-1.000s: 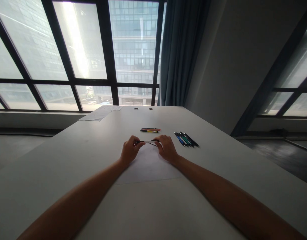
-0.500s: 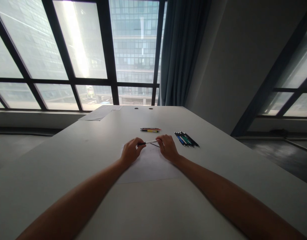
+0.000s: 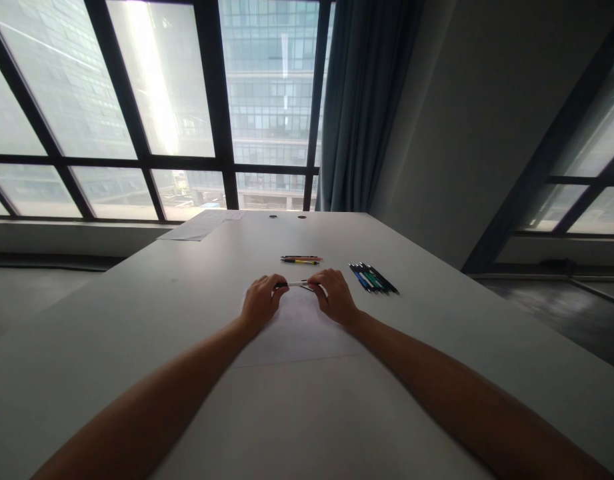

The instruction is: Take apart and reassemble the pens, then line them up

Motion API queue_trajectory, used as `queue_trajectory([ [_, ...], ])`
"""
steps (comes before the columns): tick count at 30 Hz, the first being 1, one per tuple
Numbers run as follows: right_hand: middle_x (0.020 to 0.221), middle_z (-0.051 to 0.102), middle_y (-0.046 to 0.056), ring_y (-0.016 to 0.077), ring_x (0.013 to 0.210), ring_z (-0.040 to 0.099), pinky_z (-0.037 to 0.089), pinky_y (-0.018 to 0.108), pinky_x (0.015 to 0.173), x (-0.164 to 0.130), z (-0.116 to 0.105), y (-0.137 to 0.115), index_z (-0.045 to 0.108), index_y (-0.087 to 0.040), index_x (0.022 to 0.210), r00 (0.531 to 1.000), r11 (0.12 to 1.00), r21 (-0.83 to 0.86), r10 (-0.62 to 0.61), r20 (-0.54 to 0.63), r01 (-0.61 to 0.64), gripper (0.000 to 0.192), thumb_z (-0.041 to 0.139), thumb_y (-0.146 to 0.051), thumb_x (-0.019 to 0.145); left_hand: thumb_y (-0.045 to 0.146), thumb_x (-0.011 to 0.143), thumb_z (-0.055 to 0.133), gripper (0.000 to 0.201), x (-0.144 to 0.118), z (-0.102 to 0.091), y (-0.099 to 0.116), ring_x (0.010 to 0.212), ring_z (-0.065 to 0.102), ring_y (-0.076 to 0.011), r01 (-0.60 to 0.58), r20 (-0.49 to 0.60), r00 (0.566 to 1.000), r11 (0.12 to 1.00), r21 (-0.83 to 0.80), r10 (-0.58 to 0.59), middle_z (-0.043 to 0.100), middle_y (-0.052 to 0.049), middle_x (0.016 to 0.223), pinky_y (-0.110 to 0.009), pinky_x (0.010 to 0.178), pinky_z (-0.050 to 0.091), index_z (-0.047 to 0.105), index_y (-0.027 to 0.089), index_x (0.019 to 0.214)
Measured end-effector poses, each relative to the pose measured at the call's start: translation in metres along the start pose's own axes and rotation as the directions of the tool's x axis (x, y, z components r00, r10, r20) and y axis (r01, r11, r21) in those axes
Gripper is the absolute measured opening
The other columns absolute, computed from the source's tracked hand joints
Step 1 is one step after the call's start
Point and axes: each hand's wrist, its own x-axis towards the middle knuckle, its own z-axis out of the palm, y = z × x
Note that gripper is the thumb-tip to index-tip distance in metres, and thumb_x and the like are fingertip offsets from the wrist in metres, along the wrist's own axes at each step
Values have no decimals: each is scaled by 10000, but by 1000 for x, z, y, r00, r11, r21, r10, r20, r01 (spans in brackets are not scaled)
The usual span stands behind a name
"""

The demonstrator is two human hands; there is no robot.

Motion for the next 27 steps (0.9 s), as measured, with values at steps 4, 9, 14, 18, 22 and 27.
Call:
queue_trajectory([
  [4, 871, 629, 65, 205, 850, 530, 356, 361, 785, -1, 0, -1, 583, -195, 891, 1000, 1000, 4, -16, 8, 16, 184, 419, -256, 950, 250, 873, 555, 60, 1, -1, 1, 770, 588, -174, 11, -17, 1000, 1000, -19, -11, 663, -14, 829, -302, 749, 449, 601, 223, 901],
  [9, 887, 635, 61, 221, 856, 548, 362, 372, 813, -2, 5, 1, 581, -194, 968, 991, 999, -30, 35, 127, -31, 122, 558, -273, 877, 258, 865, 572, 71, 2, 0, 1, 878, 595, -225, 30, -68, 997, 993, 110, -23, 694, -37, 904, -359, 808, 417, 616, 231, 914],
  [14, 1102, 621, 104, 256, 989, 548, 358, 399, 857, -3, 10, 4, 536, -180, 1133, 987, 986, -103, 141, 79, -133, 281, 567, -210, 856, 277, 897, 523, 166, 3, -1, -1, 762, 624, -205, 142, -145, 982, 975, 168, -118, 711, -32, 824, -352, 786, 404, 618, 235, 1027],
  [18, 1060, 630, 97, 255, 997, 544, 357, 401, 859, -4, 11, 6, 570, -181, 1048, 982, 980, -134, 159, 100, -145, 199, 568, -193, 849, 254, 886, 511, 154, 5, -4, -4, 716, 628, -182, 144, -164, 980, 971, 191, -113, 703, -17, 750, -315, 745, 411, 661, 235, 916],
  [22, 1007, 635, 82, 245, 977, 542, 360, 391, 845, -3, 11, 6, 601, -189, 951, 978, 978, -154, 159, 134, -138, 111, 578, -190, 842, 196, 819, 560, 141, 5, -2, -7, 766, 624, -191, 35, -96, 995, 972, 233, -12, 715, -28, 782, -320, 754, 430, 695, 232, 833],
  [27, 960, 641, 76, 242, 947, 544, 363, 390, 826, -2, 10, 5, 609, -191, 888, 977, 976, -170, 163, 139, -139, 61, 587, -180, 832, 304, 820, 622, 122, 2, 2, -11, 768, 626, -218, -87, 87, 994, 958, 274, 66, 722, -59, 780, -351, 749, 439, 717, 228, 811],
])
